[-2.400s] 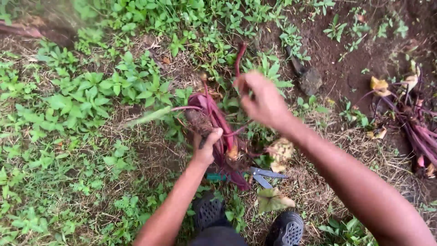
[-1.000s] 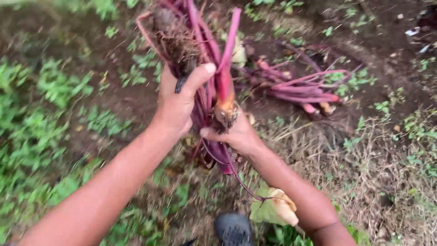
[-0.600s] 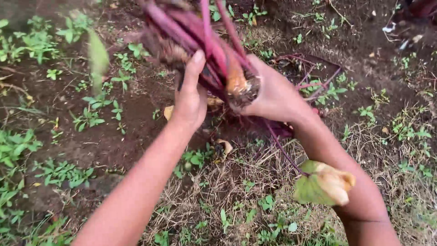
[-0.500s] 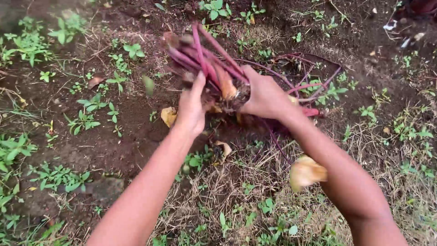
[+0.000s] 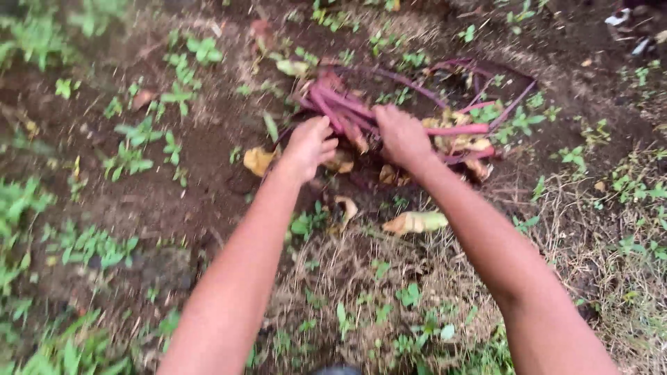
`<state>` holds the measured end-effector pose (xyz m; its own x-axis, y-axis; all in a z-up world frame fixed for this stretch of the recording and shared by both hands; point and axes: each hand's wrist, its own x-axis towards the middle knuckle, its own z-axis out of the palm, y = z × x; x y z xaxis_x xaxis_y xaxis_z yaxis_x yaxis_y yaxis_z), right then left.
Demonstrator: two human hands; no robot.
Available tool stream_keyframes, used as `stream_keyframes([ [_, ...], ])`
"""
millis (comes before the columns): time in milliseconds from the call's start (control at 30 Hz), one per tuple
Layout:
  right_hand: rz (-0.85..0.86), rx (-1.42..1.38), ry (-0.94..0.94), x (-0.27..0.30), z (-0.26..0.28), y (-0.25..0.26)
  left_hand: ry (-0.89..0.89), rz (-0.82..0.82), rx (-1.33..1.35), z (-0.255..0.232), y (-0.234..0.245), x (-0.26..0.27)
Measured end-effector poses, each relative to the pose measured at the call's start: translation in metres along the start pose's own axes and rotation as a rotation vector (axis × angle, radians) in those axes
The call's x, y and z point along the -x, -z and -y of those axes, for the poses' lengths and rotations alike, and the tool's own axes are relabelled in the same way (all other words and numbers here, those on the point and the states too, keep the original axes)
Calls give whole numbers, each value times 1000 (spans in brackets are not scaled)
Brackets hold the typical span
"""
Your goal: The person uses garden shears to cut weeds and grass at ground level. They then pull up and gather long, purple-stemmed plants by hand, placing them into a pile on the ground.
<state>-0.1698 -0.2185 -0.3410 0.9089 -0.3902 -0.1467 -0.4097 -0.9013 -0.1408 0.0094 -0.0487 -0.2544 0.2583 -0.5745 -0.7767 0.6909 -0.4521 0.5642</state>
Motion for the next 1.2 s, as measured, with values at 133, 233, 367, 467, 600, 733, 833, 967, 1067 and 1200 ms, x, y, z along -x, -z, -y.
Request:
stream_keyframes([
  [133, -36, 155, -11, 12, 19, 11, -139, -13, -309, -8, 44, 70],
  [233, 86, 279, -97, 0, 31, 45, -295, -44, -423, -28, 93, 125],
  [367, 332, 360, -324, 13, 104, 106, -403, -192, -628, -14, 187, 221],
  [467, 258, 367, -281, 14, 160, 148, -52, -381, -893, -28, 188, 379],
  [600, 83, 300, 49, 26, 251, 154, -160, -506, -751, 57, 295, 480],
  [733, 47, 374, 460, 47, 355, 156, -97, -711, -582, 147, 363, 605],
  [833, 141, 451, 620, 46, 412, 112, -122, -796, -428, 220, 391, 687],
  [967, 460, 574, 729, 135, 579, 179, -110, -873, -249, 304, 418, 760],
  [1067, 573, 589, 872, 197, 681, 198, -69, -919, -159, 372, 457, 777],
  [1200, 592, 636, 1017, 223, 777, 145, -54, -1007, -105, 450, 507, 783],
])
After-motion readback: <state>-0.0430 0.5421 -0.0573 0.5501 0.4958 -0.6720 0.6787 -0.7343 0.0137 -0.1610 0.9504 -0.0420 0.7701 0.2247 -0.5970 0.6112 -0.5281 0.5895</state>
